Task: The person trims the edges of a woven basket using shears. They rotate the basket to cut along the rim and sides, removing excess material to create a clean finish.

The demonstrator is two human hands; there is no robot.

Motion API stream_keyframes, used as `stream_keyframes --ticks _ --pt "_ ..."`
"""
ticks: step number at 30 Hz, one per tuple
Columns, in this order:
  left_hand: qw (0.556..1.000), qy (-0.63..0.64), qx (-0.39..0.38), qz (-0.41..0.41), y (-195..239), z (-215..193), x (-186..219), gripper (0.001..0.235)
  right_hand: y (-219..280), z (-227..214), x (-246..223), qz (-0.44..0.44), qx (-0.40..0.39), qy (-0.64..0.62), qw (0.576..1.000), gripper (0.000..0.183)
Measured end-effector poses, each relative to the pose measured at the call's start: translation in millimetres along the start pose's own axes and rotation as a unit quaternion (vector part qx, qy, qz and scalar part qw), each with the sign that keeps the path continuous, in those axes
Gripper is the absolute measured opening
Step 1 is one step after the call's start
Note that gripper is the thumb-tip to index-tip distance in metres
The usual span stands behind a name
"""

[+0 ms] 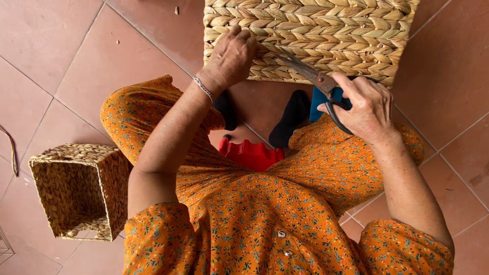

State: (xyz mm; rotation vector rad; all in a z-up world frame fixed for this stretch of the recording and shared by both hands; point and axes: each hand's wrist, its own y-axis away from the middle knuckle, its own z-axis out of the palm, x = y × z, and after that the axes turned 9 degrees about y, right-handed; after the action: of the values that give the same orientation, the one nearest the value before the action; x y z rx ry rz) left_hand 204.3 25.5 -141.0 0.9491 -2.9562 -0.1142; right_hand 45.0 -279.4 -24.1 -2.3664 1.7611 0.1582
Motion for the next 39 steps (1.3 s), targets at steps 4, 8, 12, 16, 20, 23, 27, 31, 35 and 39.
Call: stream_keyframes --ticks 4,8,12,16,20,23,27,31,35,39 --pt "0.990 0.118 0.074 0.023 14.5 -2.3 -10.9 0.010 -3.8 5.6 -3.6 -0.052 0.027 0.014 0.998 0.073" --pt "0.970 0.229 0.073 0.023 20.4 -8.3 -15.4 0.006 -13.0 17.3 -9.4 -0.066 0.017 0.014 0.998 0.074" --pt "0.886 0.445 0.089 -0.098 36.2 -13.4 -24.3 0.009 -19.3 29.5 -12.0 -0.075 0.007 0.025 0.997 0.075" --pt "0.895 0.294 0.257 -0.217 79.5 -8.2 -20.1 0.040 -19.6 36.6 -12.6 -0.076 0.004 0.041 0.996 0.075" --pt "0.775 0.504 0.188 -0.331 101.4 9.3 3.9 0.090 -24.6 38.4 -14.3 -0.097 0.009 0.044 0.994 0.076" --pt "0.673 0.635 0.157 -0.347 103.0 25.2 16.8 0.095 -30.0 41.9 -20.0 -0.110 0.001 0.065 0.992 0.077" --pt "0.637 0.679 0.179 -0.317 102.3 29.8 15.5 0.090 -38.7 45.8 -21.6 -0.130 0.005 0.090 0.987 0.079" --pt "0.677 0.637 0.166 -0.329 104.9 29.9 12.3 0.089 -41.7 54.4 -15.0 -0.168 0.014 0.121 0.978 0.080" --pt "0.689 0.622 0.150 -0.341 103.5 28.0 13.8 0.089 -37.2 69.4 -1.3 -0.194 0.012 0.118 0.974 0.079" --pt "0.697 0.615 0.158 -0.333 103.1 16.2 13.5 0.089 -35.2 73.1 9.6 -0.131 0.028 0.049 0.990 0.072"
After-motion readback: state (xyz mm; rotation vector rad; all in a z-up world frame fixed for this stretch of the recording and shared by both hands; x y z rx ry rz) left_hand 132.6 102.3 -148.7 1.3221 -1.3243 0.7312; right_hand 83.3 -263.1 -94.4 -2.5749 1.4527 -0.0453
